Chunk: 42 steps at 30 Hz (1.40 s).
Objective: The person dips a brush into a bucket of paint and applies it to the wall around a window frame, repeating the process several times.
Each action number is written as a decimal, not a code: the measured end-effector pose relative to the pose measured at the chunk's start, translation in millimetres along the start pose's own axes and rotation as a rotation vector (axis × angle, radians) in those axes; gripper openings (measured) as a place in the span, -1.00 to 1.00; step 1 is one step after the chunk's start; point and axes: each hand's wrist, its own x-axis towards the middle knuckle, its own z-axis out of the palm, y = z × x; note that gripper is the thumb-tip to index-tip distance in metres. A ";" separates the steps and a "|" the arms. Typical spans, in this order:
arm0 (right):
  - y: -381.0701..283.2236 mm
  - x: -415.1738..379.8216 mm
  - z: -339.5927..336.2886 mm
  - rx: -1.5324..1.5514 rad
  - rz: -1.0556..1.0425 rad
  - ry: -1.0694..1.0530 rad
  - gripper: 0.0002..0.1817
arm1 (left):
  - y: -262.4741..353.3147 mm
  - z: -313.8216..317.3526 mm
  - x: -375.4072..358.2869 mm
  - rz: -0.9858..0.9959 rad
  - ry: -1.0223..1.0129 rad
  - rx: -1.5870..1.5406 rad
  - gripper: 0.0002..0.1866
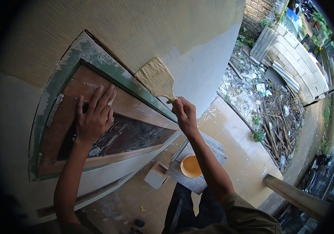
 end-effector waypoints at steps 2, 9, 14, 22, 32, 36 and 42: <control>3.0 1.3 5.3 0.027 -0.004 -0.002 -0.57 | 0.4 -0.2 1.8 0.003 0.021 0.007 -0.59; 3.5 10.4 13.2 -0.065 0.075 0.002 -0.63 | 0.9 0.4 2.7 0.002 0.065 -0.004 -0.66; 14.2 4.8 9.1 -0.070 0.093 0.018 -0.63 | 0.2 -0.1 2.5 -0.002 0.044 -0.010 -0.60; 33.9 -11.3 -10.7 -0.109 0.165 0.024 -0.59 | 0.4 -0.5 1.8 -0.003 0.040 0.005 -0.55; -1.7 -35.1 -24.4 -0.135 0.155 0.124 -0.58 | 0.8 2.2 -0.2 -0.009 0.033 -0.010 -0.61; -29.0 -10.0 0.7 -0.039 0.078 0.036 -0.58 | 1.5 -2.7 3.2 -0.007 0.035 -0.017 -0.66; -9.3 -12.0 1.3 -0.105 0.151 0.033 -0.57 | 1.1 -0.8 2.1 -0.008 0.052 -0.045 -0.69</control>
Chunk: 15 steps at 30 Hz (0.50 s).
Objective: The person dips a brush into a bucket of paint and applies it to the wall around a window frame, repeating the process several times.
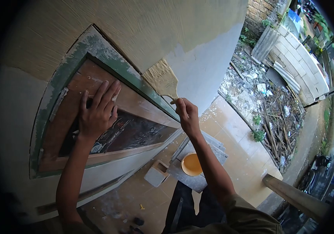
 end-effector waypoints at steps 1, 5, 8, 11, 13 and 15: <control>11.8 -5.1 -5.8 -0.056 -0.006 0.021 -0.57 | 0.3 0.3 -0.1 -0.003 0.001 0.001 -0.69; 0.9 -19.6 -9.8 -0.026 -0.013 0.058 -0.59 | -0.3 0.7 1.5 0.001 0.030 -0.004 -0.72; -20.8 -4.1 3.7 0.031 -0.081 0.043 -0.61 | -0.4 -0.3 -0.4 0.002 -0.003 -0.016 -0.70; -23.4 9.5 12.3 -0.080 -0.139 0.057 -0.64 | -0.1 -1.0 -1.1 0.002 -0.021 -0.015 -0.66; -8.9 2.2 3.8 -0.135 -0.103 0.071 -0.63 | -0.7 -0.5 0.6 0.002 -0.006 -0.002 -0.62; 4.1 -11.3 -8.0 -0.200 -0.024 0.095 -0.62 | -0.1 -0.1 0.5 0.001 0.011 0.018 -0.59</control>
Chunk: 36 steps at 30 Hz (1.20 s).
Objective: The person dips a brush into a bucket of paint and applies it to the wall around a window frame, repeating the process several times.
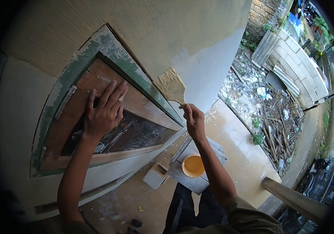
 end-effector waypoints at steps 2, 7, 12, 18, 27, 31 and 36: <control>5.3 -7.6 -10.8 0.078 0.024 -0.020 -0.60 | -0.2 -0.4 -0.2 -0.001 0.001 -0.003 -0.58; -20.4 -2.2 -12.7 0.317 0.008 -0.044 -0.59 | -0.3 -1.6 0.0 0.000 -0.019 -0.017 -0.56; -35.7 18.3 -0.3 0.273 -0.124 -0.063 -0.61 | 0.0 -0.8 0.3 0.003 0.002 -0.002 -0.57; -14.6 18.6 2.1 0.081 -0.052 -0.025 -0.64 | -0.7 -1.1 -0.4 0.003 -0.013 -0.018 -0.60; 9.6 -1.5 -10.2 -0.076 -0.122 0.108 -0.74 | -0.1 -0.5 -0.2 0.001 -0.001 -0.007 -0.56; 3.4 6.4 -9.5 -0.371 -0.538 0.437 -0.85 | 0.1 -1.8 -0.5 0.004 -0.015 -0.017 -0.55; -22.4 19.0 -10.1 -0.537 -0.547 0.371 -0.68 | -0.2 -1.4 0.1 0.004 -0.005 -0.032 -0.59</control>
